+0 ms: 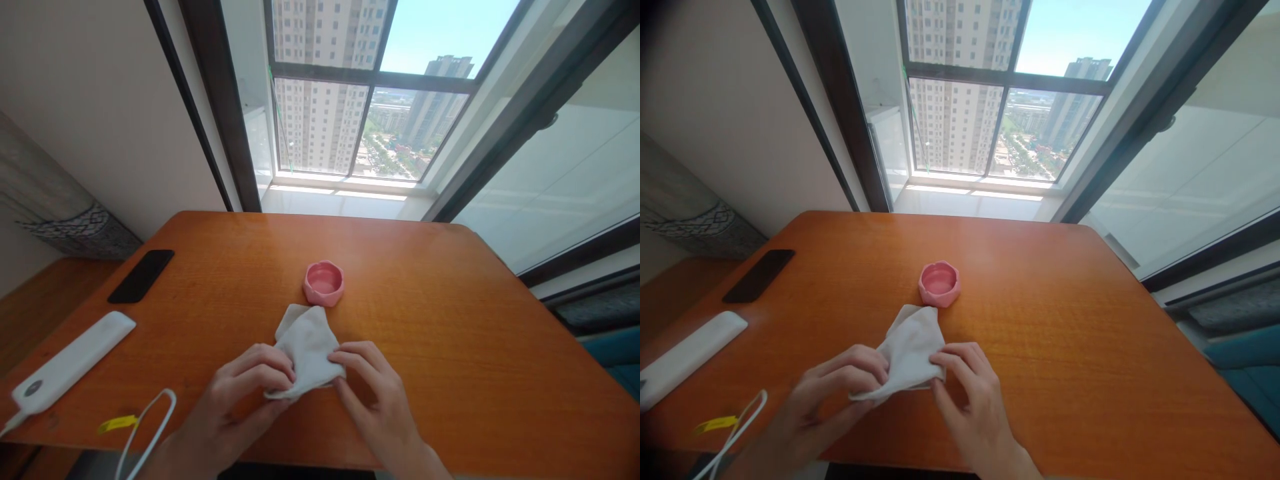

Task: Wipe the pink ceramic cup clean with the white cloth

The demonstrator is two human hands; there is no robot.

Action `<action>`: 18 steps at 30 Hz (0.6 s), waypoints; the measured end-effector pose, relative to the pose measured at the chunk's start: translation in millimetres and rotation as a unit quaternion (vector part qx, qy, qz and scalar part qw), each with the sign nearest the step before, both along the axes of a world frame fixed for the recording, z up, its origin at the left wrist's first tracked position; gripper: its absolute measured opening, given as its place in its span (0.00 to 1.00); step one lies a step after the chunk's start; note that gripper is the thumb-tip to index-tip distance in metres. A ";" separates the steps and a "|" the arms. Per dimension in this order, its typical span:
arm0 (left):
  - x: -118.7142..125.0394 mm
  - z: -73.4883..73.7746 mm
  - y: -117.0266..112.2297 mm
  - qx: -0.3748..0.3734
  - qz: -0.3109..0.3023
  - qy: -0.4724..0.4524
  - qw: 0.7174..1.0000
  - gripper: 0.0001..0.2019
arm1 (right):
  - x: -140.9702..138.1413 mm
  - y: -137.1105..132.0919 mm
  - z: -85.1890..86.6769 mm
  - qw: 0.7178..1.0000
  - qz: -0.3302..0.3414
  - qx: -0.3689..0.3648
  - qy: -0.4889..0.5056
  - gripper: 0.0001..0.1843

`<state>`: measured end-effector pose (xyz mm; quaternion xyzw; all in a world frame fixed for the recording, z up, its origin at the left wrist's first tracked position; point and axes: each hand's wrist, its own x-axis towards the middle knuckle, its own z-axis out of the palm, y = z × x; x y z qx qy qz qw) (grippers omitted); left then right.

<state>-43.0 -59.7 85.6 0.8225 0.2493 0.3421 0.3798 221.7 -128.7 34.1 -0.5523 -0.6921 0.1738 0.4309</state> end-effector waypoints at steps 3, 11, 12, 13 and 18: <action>-0.5 18.8 -9.6 -0.058 0.049 -0.052 0.996 0.05 | -5.3 2.2 -1.5 0.996 -0.028 -0.042 0.072 0.12; -5.0 48.8 -17.5 -0.152 0.215 -0.199 0.944 0.11 | -5.5 14.5 -5.7 0.983 -0.066 -0.079 0.150 0.08; -6.9 52.5 -17.4 -0.137 0.233 -0.202 0.941 0.11 | -1.1 13.1 -1.0 0.980 -0.089 -0.070 0.162 0.08; -9.9 55.5 -16.8 -0.122 0.248 -0.198 0.940 0.12 | 4.1 10.7 5.0 0.976 -0.117 -0.057 0.176 0.08; -40.2 40.7 -10.3 -0.058 0.253 -0.141 0.955 0.09 | 32.4 -20.1 42.8 0.959 -0.192 0.057 0.200 0.04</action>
